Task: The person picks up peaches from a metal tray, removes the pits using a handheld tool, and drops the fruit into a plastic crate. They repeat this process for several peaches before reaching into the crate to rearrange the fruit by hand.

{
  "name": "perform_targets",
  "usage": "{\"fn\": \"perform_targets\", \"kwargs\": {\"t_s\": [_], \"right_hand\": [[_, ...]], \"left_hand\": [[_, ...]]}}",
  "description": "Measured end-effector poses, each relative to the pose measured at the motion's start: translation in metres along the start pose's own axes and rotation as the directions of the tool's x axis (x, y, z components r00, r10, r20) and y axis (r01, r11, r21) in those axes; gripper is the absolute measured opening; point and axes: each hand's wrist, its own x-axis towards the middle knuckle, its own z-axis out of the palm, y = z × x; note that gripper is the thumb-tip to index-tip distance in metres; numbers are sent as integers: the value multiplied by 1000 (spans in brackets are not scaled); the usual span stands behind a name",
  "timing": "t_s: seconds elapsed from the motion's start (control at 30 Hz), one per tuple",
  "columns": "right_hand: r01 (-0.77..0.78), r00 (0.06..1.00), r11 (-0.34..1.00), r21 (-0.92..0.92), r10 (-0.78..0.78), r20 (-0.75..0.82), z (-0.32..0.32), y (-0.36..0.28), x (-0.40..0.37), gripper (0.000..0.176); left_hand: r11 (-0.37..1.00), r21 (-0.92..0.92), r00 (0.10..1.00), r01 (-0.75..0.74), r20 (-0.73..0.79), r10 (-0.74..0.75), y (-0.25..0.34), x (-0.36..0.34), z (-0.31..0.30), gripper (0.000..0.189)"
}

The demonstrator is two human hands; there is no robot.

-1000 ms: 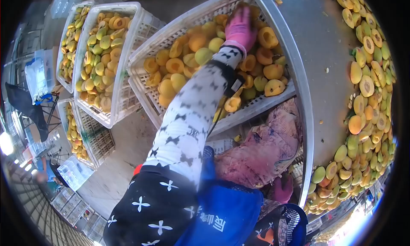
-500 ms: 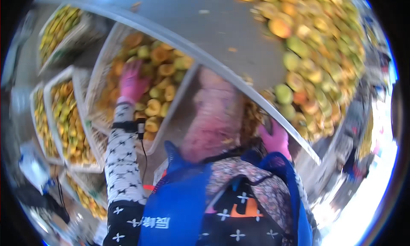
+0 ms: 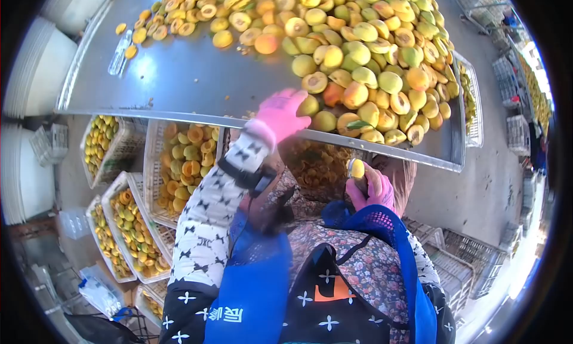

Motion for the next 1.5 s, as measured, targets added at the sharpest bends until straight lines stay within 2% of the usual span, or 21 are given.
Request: {"fn": "perform_targets", "kwargs": {"t_s": [0.03, 0.13, 0.2, 0.23, 0.27, 0.3, 0.37, 0.43, 0.47, 0.57, 0.6, 0.7, 0.83, 0.93, 1.0, 1.13, 1.17, 1.23, 1.33, 1.43, 1.5], "right_hand": [[38, 998, 999, 16, -38, -54, -2, 3, 0, 49], [-134, 990, 991, 3, 134, -32, 2, 8, -5, 42], [-305, 895, 939, -162, 340, 287, 21, 27, -24, 37], [-336, 785, 914, -228, 406, 468, 24, 39, -29, 38], [-366, 800, 920, -137, 387, 458, 23, 45, -34, 38], [-392, 811, 919, -44, 368, 455, 16, 42, -38, 37], [-415, 836, 908, 55, 356, 418, 1, 31, -43, 37], [-390, 870, 918, 63, 346, 351, -9, 18, -38, 35], [-345, 920, 931, 120, 310, 239, -4, 17, -35, 35], [-420, 767, 908, 13, 347, 541, 8, 42, -48, 38], [-313, 724, 950, 11, 231, 650, 8, 52, -55, 38], [-409, 680, 902, 136, 203, 704, -21, 27, -26, 39], [-352, 929, 808, 472, 242, 279, -34, -12, 8, 40], [-292, 952, 840, 457, 211, 220, -27, -21, 24, 38], [-186, 980, 882, 432, 139, 139, -19, -22, 25, 38], [-213, 977, 859, 465, 189, 98, -31, -21, 31, 34], [-293, 953, 810, 508, 288, 91, -36, -23, 34, 33], [-119, 978, 870, 478, 185, -93, -39, -19, 47, 34], [-112, 994, 934, 338, 100, 51, -37, -19, 60, 34], [-152, 988, 914, 376, 141, 56, -11, -9, 61, 29], [-235, 970, 868, 438, 183, 157, -14, -14, 63, 24]], "left_hand": [[996, 68, 992, 52, 113, -60, 4, 9, 8, 56], [987, 158, 973, 18, 223, -53, 6, 30, 6, 59], [989, 141, 980, 39, 187, -65, 3, 26, 5, 61], [989, 135, 985, 51, 159, -73, 0, 29, 3, 61], [981, 165, 991, 98, 71, -111, 0, 22, 0, 68], [975, -126, 983, 183, 58, -176, 1, 15, -7, 66], [697, -650, 944, 303, 104, -313, 11, -1, -23, 63], [294, -932, 968, 212, 160, -192, 22, -22, -31, 59], [52, -985, 980, 163, 155, -128, 28, -32, -35, 57], [-421, -889, 960, 183, 253, -117, 62, -50, -24, 52], [-474, -856, 921, 204, 332, -203, 69, -54, -21, 52], [-508, -828, 919, 239, 362, -157, 84, -66, -9, 51], [-566, -810, 943, 155, 293, -161, 115, -60, -7, 51], [-536, -829, 968, 157, 236, -81, 118, -56, -5, 49], [-444, -868, 948, 225, 300, -106, 122, -55, -8, 50], [-192, -905, 869, 380, 420, -259, 117, -56, -23, 51], [-139, -887, 862, 441, 461, -212, 114, -56, -28, 51], [-21, -833, 826, 553, 551, -119, 110, -54, -37, 51], [2, -865, 856, 502, 497, -144, 119, -55, -22, 46], [24, -892, 879, 451, 440, -183, 128, -61, -9, 41], [-118, -911, 888, 395, 411, -205, 132, -64, -8, 35]]}}
